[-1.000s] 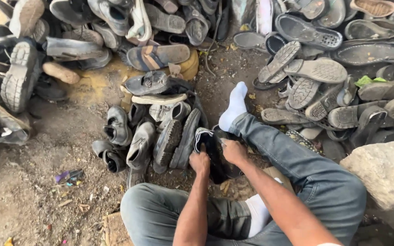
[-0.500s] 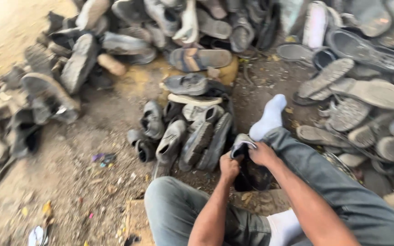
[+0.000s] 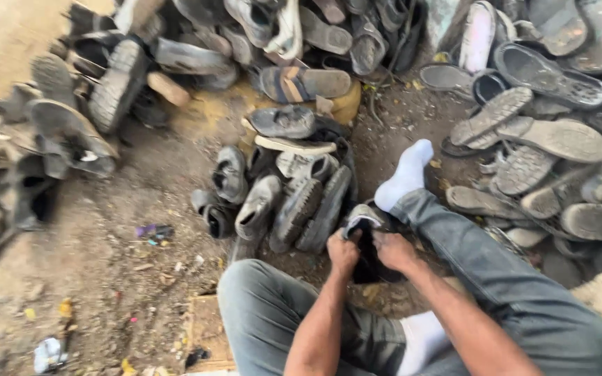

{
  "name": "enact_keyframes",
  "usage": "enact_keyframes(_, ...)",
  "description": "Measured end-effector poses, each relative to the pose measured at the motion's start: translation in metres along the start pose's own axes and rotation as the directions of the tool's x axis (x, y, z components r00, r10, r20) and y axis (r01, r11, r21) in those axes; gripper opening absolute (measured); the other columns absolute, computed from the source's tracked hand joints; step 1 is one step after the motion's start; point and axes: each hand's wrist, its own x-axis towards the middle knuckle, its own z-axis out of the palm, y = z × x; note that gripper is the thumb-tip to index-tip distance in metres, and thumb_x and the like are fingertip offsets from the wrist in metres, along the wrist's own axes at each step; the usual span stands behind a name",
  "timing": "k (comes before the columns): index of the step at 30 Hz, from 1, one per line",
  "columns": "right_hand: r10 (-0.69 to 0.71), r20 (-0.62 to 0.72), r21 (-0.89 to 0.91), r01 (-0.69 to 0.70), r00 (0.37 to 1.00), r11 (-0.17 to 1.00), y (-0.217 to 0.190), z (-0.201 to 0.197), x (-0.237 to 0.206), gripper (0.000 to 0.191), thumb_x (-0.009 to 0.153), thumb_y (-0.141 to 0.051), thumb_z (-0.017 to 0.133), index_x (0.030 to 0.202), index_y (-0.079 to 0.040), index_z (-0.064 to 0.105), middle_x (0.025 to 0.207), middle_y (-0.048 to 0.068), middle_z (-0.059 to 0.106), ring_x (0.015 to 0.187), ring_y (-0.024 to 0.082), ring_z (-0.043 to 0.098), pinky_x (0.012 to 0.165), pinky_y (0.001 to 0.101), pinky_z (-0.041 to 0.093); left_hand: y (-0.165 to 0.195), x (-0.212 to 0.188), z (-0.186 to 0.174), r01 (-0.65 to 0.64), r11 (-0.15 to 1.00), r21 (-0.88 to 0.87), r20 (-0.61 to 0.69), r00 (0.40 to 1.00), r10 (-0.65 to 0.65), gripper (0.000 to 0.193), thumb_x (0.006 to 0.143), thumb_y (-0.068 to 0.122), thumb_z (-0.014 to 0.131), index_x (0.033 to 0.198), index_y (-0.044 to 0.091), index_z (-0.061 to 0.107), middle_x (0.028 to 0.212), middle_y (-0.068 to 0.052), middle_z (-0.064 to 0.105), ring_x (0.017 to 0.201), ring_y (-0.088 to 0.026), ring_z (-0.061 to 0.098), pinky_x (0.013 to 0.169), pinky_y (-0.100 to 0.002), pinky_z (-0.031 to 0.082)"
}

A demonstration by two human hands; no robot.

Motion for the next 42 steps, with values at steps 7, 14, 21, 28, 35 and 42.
enact_keyframes(7, -0.05, 0.031, 0.058, 0.049, 0.998, 0.997, 0.0, 0.022, -0.038, 0.026, 0.094, -0.023, 0.054, 0.111, -0.013, 0.071, 0.095, 0.024, 0.072, 0.09, 0.047, 0.068, 0.078, 0.0569, 0.054, -0.026, -0.018, -0.003, -0.157, 0.978, -0.14, -0.16, 0.978, 0.134, 0.017, 0.092, 0.016, 0.075, 0.092, -0.001, 0.071, 0.077, -0.015, 0.069, 0.067, -0.023, 0.059, 0.068, -0.038, 0.051)
enact_keyframes(14, -0.17, 0.271, -0.176, 0.223, 0.947, 0.959, 0.003, 0.01, -0.09, 0.035, 0.09, -0.018, 0.051, 0.12, -0.015, 0.069, 0.095, 0.021, 0.074, 0.089, 0.042, 0.073, 0.081, 0.053, 0.058, -0.019, -0.029, -0.02, -0.071, 0.978, -0.198, -0.248, 0.969, 0.02, 0.015, 0.095, 0.012, 0.074, 0.099, -0.002, 0.073, 0.079, -0.01, 0.069, 0.073, -0.014, 0.059, 0.073, -0.03, 0.051)
enact_keyframes(21, 0.017, 0.088, 0.089, -0.025, 0.996, 0.996, 0.016, -0.007, -0.13, 0.042, 0.092, -0.025, 0.054, 0.132, -0.019, 0.064, 0.103, 0.022, 0.072, 0.095, 0.042, 0.07, 0.08, 0.0528, 0.055, -0.006, -0.042, -0.06, 0.179, 0.984, 0.011, -0.255, 0.952, -0.17, 0.02, 0.091, 0.02, 0.073, 0.098, 0.001, 0.073, 0.08, -0.016, 0.074, 0.073, -0.029, 0.071, 0.073, -0.04, 0.053)
enact_keyframes(28, 0.224, -0.047, 0.222, -0.209, 0.973, 0.952, 0.028, 0.0, -0.096, 0.037, 0.095, -0.031, 0.06, 0.129, -0.022, 0.071, 0.106, 0.022, 0.074, 0.099, 0.042, 0.071, 0.086, 0.0479, 0.056, 0.019, -0.03, -0.037, -0.005, 0.907, 0.422, -0.133, 0.989, 0.068, 0.03, 0.09, 0.03, 0.074, 0.108, 0.006, 0.072, 0.105, -0.021, 0.072, 0.099, -0.044, 0.066, 0.086, -0.051, 0.052)
enact_keyframes(35, -0.091, -0.297, 0.288, 0.18, 0.951, 0.941, 0.002, 0.007, -0.076, 0.035, 0.097, -0.028, 0.06, 0.127, -0.013, 0.068, 0.1, 0.027, 0.071, 0.093, 0.044, 0.071, 0.079, 0.0483, 0.058, 0.03, -0.008, 0.004, -0.065, 0.883, 0.466, 0.138, 0.99, 0.001, 0.065, 0.087, 0.036, 0.073, 0.143, 0.009, 0.054, 0.121, -0.021, 0.066, 0.106, -0.044, 0.066, 0.091, -0.051, 0.052)
enact_keyframes(42, -0.116, -0.255, 0.207, 0.171, 0.96, 0.963, 0.014, 0.014, -0.086, 0.031, 0.095, -0.021, 0.057, 0.121, -0.01, 0.069, 0.088, 0.026, 0.072, 0.083, 0.045, 0.072, 0.07, 0.0529, 0.056, 0.069, -0.003, 0.033, -0.119, 0.658, 0.744, 0.315, 0.93, -0.188, 0.027, 0.093, 0.019, 0.061, 0.115, 0.006, 0.07, 0.132, -0.021, 0.057, 0.103, -0.044, 0.069, 0.087, -0.052, 0.056)
